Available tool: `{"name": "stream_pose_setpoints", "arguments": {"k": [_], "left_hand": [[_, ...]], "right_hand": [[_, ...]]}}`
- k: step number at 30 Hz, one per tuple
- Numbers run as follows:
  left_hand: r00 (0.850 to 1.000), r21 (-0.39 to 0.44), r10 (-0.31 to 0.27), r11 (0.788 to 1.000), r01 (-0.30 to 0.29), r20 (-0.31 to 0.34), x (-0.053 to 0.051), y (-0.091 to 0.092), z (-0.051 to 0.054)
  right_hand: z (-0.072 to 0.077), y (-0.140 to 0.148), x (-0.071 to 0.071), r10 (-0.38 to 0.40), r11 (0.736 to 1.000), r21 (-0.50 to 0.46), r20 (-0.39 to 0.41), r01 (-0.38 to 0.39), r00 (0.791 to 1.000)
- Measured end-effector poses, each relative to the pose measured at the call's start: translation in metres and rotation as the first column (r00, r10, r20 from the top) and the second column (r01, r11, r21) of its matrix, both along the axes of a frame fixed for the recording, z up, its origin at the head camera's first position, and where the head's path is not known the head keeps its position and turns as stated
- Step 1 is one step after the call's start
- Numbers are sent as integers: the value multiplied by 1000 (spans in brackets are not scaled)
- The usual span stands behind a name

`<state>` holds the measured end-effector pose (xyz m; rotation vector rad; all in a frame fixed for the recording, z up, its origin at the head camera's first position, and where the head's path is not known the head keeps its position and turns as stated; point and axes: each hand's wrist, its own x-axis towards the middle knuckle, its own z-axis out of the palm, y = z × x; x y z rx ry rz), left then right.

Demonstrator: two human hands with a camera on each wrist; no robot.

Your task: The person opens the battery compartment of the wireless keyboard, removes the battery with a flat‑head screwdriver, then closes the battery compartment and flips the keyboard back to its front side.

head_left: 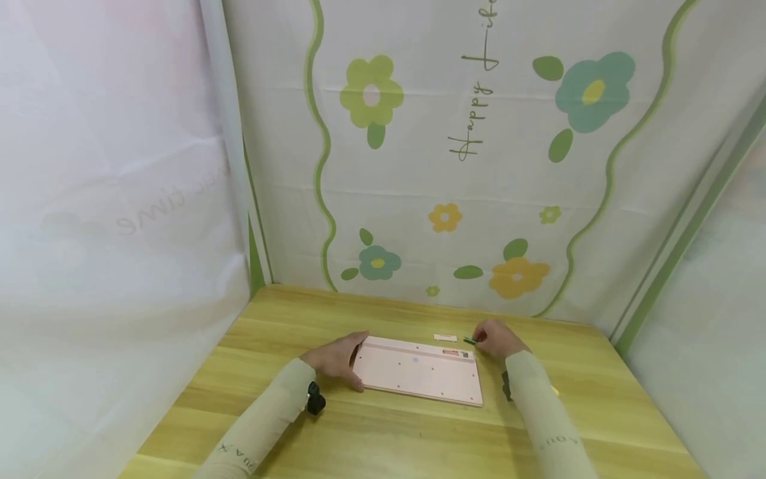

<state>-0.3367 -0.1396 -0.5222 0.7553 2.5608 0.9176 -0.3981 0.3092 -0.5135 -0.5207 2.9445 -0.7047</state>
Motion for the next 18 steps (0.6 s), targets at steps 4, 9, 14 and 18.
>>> {"name": "stream_pose_setpoints", "arguments": {"k": [4,9,14,18], "left_hand": [[1000,-10,9,1000,-9,5,2,0,-2],[1000,-12,19,1000,-19,8,4,0,0],[1000,-17,25,1000,-25,12,2,-1,0],[1000,-15,15,1000,-14,13,1,1,0]], "right_hand": [[5,-1,4,9,1000,21,10,-9,1000],[14,-2,4,68,997,42,-44,-66,997],[29,-14,2,190,981,63,-120,-183,974],[35,-27,0,279,956,138,-158,-259,947]]}}
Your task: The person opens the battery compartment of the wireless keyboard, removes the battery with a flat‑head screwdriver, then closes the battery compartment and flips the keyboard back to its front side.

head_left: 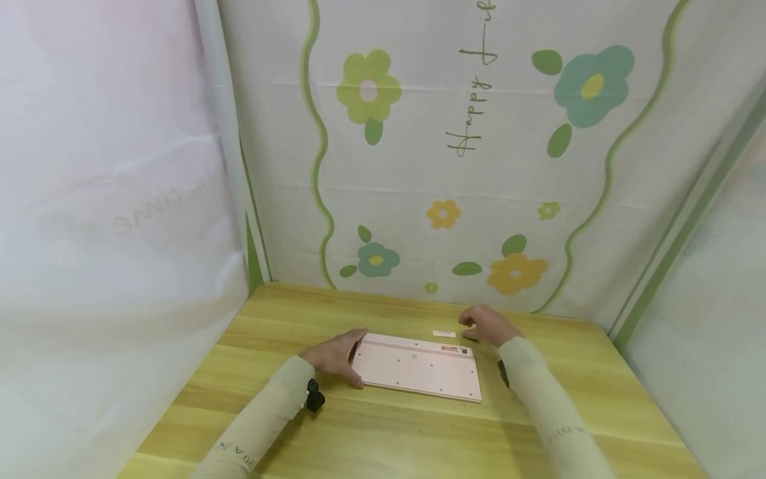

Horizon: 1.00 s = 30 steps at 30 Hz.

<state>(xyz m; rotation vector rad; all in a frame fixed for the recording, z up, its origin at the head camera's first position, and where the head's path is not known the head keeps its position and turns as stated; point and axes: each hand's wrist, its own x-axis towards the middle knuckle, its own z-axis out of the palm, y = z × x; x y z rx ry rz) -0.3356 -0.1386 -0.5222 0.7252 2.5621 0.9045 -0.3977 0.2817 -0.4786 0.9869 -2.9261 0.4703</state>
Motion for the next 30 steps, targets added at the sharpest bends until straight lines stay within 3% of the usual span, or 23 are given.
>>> {"name": "stream_pose_setpoints", "arguments": {"k": [3,7,17,30], "left_hand": [[1000,7,-4,1000,4,4,0,1,0],[1000,11,-3,1000,3,11,1,2,0],[1000,-4,-6,1000,6,6,0,2,2],[1000,-6,-5,1000,5,8,-2,0,-2]], "right_hand": [[3,-13,-2,57,997,52,-26,-56,998],[2,-28,-3,82,994,69,3,-83,997],[-5,-47,-7,-37,996,89,108,27,994],[-14,-53,-11,-40,997,67,103,33,994]]}}
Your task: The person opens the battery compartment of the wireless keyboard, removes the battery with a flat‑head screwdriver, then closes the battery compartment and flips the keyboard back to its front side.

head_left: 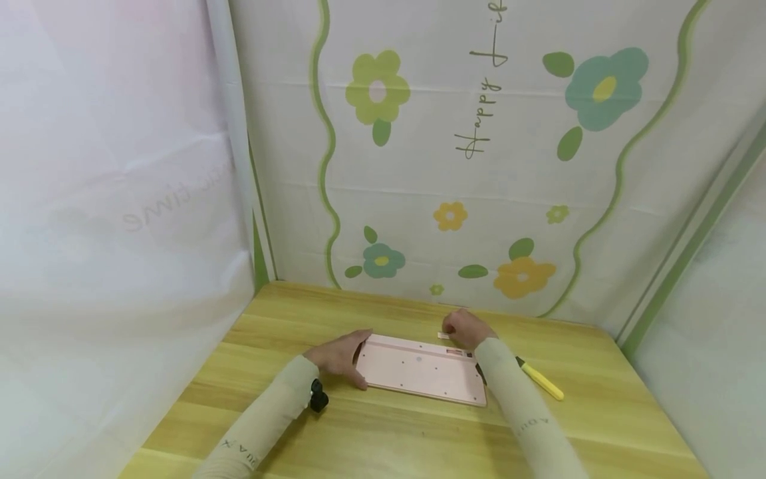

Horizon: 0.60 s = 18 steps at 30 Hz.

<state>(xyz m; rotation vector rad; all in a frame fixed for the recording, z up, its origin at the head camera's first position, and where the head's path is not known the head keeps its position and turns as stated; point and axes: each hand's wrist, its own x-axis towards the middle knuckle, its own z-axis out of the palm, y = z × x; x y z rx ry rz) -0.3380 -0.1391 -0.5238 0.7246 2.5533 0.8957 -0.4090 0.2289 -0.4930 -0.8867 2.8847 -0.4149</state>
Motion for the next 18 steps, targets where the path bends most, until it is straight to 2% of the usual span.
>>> {"name": "stream_pose_setpoints", "arguments": {"k": [5,9,13,18], "left_hand": [[1000,4,-2,1000,2,-1,0,2,0],[1000,-1,-4,1000,4,-7,1,2,0],[1000,-10,-5,1000,5,-18,3,2,3],[1000,-9,7,1000,-7,-15,3,1,3]], "right_hand": [[-4,3,1,-27,999,-18,-1,27,1000],[-3,4,3,-42,997,-59,42,45,998],[0,5,5,-17,995,-101,73,24,997],[7,7,5,56,991,-122,52,-49,997]]}}
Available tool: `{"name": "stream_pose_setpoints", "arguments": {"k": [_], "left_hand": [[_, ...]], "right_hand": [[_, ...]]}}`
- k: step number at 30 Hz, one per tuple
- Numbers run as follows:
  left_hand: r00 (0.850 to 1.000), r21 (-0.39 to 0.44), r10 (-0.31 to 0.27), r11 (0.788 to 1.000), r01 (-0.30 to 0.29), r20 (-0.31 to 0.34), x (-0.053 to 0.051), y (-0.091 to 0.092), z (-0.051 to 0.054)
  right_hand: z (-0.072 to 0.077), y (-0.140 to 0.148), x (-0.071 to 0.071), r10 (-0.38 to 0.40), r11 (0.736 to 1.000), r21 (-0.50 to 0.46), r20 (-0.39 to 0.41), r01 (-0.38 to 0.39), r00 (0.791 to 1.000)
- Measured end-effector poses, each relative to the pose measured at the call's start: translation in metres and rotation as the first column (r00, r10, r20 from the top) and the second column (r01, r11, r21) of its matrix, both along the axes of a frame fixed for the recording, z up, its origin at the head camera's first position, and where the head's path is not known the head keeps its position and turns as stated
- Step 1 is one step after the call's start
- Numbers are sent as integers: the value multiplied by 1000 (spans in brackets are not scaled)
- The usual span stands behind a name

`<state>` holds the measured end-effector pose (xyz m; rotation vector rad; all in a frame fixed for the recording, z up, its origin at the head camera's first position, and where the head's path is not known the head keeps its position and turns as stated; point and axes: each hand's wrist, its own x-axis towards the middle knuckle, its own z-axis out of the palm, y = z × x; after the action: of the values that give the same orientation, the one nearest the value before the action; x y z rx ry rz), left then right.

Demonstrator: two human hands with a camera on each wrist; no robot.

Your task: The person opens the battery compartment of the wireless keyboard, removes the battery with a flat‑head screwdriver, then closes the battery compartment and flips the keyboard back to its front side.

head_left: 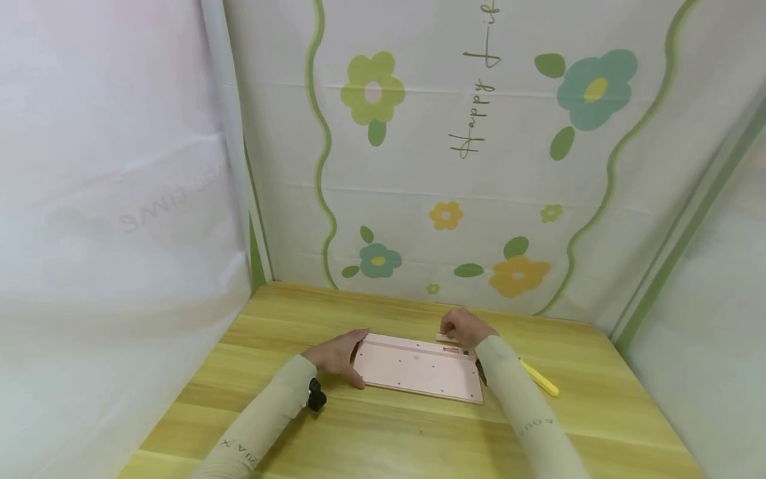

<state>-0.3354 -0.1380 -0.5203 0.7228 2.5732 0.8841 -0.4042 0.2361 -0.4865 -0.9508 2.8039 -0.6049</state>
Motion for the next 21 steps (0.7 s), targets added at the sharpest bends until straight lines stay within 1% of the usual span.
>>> {"name": "stream_pose_setpoints", "arguments": {"k": [2,4,7,9,11,14,18,21], "left_hand": [[1000,-1,6,1000,-6,-1,0,0,0],[1000,-1,12,1000,-12,-1,0,-1,2],[1000,-13,14,1000,-14,-10,-1,-1,4],[1000,-12,11,1000,-11,-16,-1,-2,5],[1000,-14,6,1000,-6,-21,-1,-2,5],[1000,1,-4,1000,4,-23,0,-2,5],[1000,11,-15,1000,15,-20,3,-1,5],[1000,17,-22,1000,23,-20,5,1,4]], "right_hand": [[7,2,1,31,1000,3,-14,-31,999],[15,2,5,43,999,7,-14,-43,999],[26,3,10,23,1000,17,13,-23,1000],[31,4,13,8,1000,24,27,-8,1000],[33,6,16,2,1000,26,32,-3,999],[35,7,20,19,1000,22,35,-20,999],[35,10,29,29,999,22,57,-31,998],[34,12,34,16,1000,19,87,-18,996]]}}
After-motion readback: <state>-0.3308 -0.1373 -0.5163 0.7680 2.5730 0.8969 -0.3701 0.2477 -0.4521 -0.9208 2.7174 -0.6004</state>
